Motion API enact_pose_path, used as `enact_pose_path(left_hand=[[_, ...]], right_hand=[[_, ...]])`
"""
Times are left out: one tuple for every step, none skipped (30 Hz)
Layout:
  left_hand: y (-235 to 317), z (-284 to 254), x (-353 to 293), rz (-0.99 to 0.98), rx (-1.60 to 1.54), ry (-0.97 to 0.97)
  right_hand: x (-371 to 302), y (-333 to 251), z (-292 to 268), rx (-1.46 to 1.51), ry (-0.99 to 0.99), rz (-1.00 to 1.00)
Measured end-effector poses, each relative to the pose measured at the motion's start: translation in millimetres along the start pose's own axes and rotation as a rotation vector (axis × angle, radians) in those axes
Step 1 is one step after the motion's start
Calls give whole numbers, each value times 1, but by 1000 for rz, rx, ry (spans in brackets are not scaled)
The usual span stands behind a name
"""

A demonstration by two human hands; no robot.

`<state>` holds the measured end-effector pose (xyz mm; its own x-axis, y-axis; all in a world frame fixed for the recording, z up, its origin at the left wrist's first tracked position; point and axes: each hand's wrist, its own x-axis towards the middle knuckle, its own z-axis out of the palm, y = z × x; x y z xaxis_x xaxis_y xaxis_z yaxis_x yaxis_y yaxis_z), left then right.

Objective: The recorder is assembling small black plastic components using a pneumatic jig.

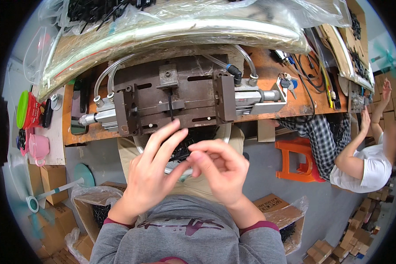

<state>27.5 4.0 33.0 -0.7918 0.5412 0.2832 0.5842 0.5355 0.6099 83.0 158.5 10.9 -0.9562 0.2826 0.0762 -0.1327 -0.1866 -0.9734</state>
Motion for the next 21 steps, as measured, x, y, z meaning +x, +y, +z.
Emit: enact_pose_path(left_hand=[[4,-4,-6,-38,-128,-44],[5,-7,-12,-76,-257,-89],[-5,0,-22,-1,-231,-54],[-3,2,-26,-55,-319,-58],[-2,3,-30,-112,-404,-62],[-1,4,-33,-170,-489,-65],[0,2,-33,-226,-568,-106],[2,-2,-33,-284,-644,-147],[4,-5,-33,-343,-719,-189],[5,-7,-33,-377,-776,-220],[5,-8,-32,-409,-831,-249],[5,-9,-32,-442,-887,-279],[5,-8,-33,-479,-964,-284],[4,-6,-35,-518,-1041,-286],[4,-5,-36,-557,-1118,-289],[3,-5,-36,-555,-1156,-307],[2,-6,-35,-553,-1195,-324],[2,-6,-35,-550,-1234,-341],[2,-5,-35,-555,-1243,-357],[2,-4,-35,-559,-1250,-369],[2,-3,-36,-564,-1258,-380]], right_hand=[[3,-1,-1,44,47,25],[6,-1,-5,72,13,61],[9,-1,-10,101,-21,98],[11,-1,-13,130,-56,134],[12,-2,-10,162,-70,191],[12,-1,-10,219,-78,215],[11,0,-10,275,-86,238],[10,1,-9,334,-95,262],[9,2,-9,329,-87,256],[9,1,-9,327,-97,252],[8,0,-8,325,-108,246],[8,0,-8,323,-119,241],[7,-1,-7,314,-123,238],[6,-2,-6,307,-129,236],[6,-3,-5,298,-134,233],[6,-3,-5,282,-132,236],[5,-4,-5,266,-130,238],[5,-4,-6,249,-127,241],[5,-5,-6,217,-123,235],[6,-4,-5,186,-122,228],[6,-5,-4,155,-122,222]])
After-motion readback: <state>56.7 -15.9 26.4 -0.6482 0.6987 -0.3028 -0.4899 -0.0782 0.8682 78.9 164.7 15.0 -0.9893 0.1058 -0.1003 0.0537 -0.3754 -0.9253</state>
